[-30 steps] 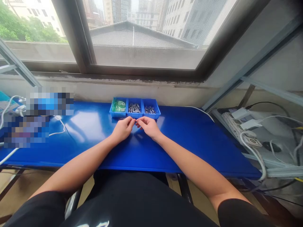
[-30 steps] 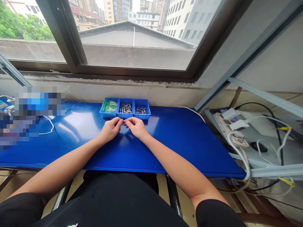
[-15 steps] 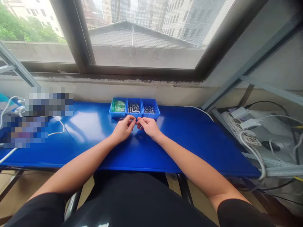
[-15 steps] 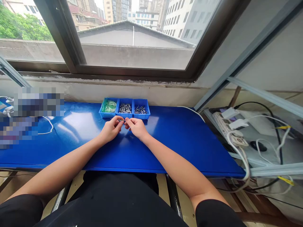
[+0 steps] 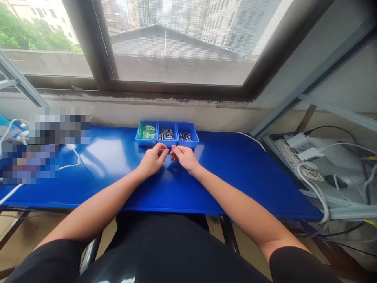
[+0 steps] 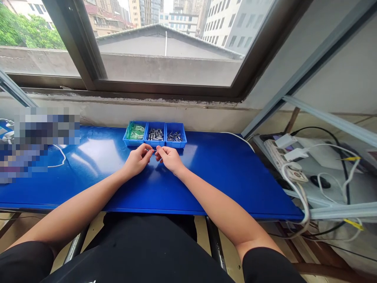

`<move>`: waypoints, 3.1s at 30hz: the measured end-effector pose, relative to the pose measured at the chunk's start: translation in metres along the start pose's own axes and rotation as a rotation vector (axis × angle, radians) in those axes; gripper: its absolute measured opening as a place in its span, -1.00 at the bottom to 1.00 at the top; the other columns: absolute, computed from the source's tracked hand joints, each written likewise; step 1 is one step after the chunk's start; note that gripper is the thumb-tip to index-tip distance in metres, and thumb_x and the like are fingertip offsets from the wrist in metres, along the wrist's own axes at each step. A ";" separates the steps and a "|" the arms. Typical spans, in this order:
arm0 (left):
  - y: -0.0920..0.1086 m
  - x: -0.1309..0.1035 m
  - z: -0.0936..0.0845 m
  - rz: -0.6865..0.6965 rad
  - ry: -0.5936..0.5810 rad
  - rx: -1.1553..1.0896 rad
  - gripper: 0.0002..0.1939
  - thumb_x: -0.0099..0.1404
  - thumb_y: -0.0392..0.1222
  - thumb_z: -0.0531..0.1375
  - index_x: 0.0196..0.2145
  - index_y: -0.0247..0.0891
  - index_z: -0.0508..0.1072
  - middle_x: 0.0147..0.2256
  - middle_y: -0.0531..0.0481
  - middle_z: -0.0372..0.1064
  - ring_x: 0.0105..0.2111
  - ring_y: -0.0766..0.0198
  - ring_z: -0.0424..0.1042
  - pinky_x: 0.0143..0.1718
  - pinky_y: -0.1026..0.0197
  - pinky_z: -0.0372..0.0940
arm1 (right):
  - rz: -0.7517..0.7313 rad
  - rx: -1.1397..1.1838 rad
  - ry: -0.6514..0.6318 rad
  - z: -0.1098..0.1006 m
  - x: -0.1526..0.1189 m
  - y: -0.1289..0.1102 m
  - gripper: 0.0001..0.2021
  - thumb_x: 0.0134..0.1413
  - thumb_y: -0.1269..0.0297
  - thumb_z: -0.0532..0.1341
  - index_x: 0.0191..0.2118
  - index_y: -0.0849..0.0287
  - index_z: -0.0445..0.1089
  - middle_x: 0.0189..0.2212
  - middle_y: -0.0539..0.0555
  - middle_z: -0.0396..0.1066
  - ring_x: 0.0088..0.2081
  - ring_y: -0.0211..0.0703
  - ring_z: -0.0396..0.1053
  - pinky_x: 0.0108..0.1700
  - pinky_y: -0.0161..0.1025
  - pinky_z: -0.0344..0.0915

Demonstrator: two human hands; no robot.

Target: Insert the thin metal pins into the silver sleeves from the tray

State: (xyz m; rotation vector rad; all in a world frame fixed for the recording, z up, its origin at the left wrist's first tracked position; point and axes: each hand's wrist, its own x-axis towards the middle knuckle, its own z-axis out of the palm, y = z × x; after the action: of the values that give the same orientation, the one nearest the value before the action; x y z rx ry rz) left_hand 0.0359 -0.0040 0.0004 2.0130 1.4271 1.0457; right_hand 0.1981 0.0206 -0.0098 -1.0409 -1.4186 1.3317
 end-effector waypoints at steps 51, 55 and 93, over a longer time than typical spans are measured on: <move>0.000 -0.001 -0.001 -0.001 0.002 0.062 -0.68 0.36 -0.02 0.00 -0.36 -0.24 0.43 -0.59 0.07 0.34 -0.56 0.32 0.30 -0.49 0.30 0.16 | 0.153 0.087 0.222 -0.011 0.011 -0.001 -0.76 0.04 0.09 0.22 -0.26 0.15 0.36 -0.50 -0.01 0.43 -0.54 -0.28 0.34 -0.53 -0.35 0.24; 0.001 -0.001 -0.002 -0.021 0.057 0.063 -0.67 0.35 -0.01 0.00 -0.41 -0.24 0.40 -0.59 0.07 0.34 -0.57 0.33 0.29 -0.50 0.30 0.14 | -0.184 -0.377 -0.030 -0.006 -0.001 -0.001 -0.83 0.08 0.17 0.19 -0.33 0.15 0.44 -0.41 0.04 0.48 -0.38 -0.20 0.39 -0.28 -0.23 0.32; 0.005 0.000 -0.004 -0.041 0.168 -0.023 -0.70 0.33 -0.06 0.02 -0.44 -0.27 0.39 -0.54 0.07 0.35 -0.54 0.37 0.27 -0.47 0.33 0.14 | -0.514 -0.967 -0.288 -0.005 -0.004 0.002 -0.85 0.08 0.47 0.18 -0.28 0.19 0.49 -0.28 0.12 0.51 -0.18 -0.06 0.37 -0.05 -0.10 0.27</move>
State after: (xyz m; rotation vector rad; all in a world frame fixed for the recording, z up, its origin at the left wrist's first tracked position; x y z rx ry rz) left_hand 0.0354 -0.0060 0.0064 1.9087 1.5267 1.2329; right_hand 0.2040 0.0176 -0.0120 -0.9533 -2.4494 0.3818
